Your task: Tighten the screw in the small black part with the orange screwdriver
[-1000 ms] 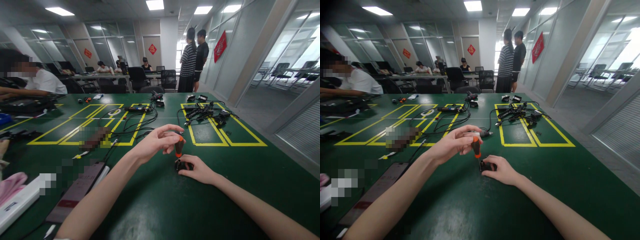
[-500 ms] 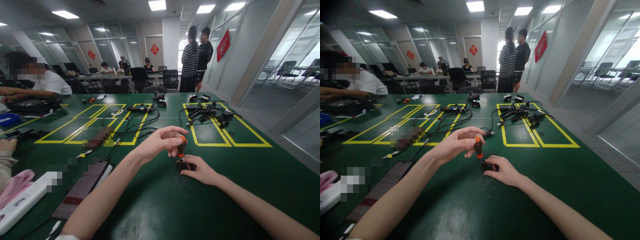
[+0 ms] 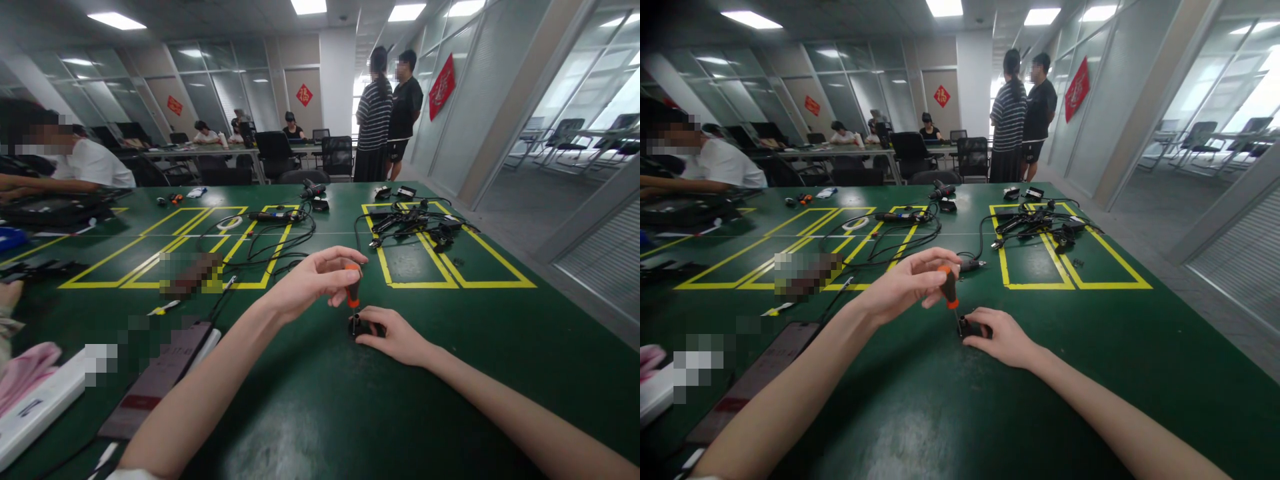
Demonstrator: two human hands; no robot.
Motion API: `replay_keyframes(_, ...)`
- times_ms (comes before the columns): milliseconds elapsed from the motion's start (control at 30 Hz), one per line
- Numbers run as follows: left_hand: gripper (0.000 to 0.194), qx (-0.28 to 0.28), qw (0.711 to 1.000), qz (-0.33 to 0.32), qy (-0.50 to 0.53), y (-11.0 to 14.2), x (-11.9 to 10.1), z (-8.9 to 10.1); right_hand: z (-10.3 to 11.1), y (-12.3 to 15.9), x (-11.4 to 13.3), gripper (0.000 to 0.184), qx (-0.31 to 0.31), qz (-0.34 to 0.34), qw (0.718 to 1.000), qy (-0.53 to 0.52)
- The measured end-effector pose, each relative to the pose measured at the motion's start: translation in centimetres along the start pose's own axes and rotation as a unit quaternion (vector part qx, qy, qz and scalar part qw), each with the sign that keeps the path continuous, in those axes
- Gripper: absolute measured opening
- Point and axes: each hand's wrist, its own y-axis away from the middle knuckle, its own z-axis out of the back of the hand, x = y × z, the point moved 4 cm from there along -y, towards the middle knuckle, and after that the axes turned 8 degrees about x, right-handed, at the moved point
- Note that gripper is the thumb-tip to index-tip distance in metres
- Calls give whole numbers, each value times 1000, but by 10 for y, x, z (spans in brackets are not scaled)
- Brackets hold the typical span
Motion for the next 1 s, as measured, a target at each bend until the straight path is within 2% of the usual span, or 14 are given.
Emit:
replay_keyframes(267, 30, 28, 999, 16, 31, 0, -3, -3, 0, -1, -3, 27, -15, 0, 1000, -15)
replay_keyframes(567, 36, -5, 1000, 14, -7, 2, -1, -2, -1, -1, -2, 26, -13, -3, 1000, -26)
replay_keyframes(767, 33, 33, 999, 15, 21, 1, -3, -3, 0, -2, -2, 24, -8, -4, 1000, -30)
replay_keyframes(867, 29, 20, 1000, 16, 13, 1, -2, -1, 0, -2, -3, 25, -9, 0, 1000, -25)
replay_keyframes(1000, 36, -2, 1000, 18, -5, 1, 0, 1, 0, -2, -3, 28, -10, 4, 1000, -22)
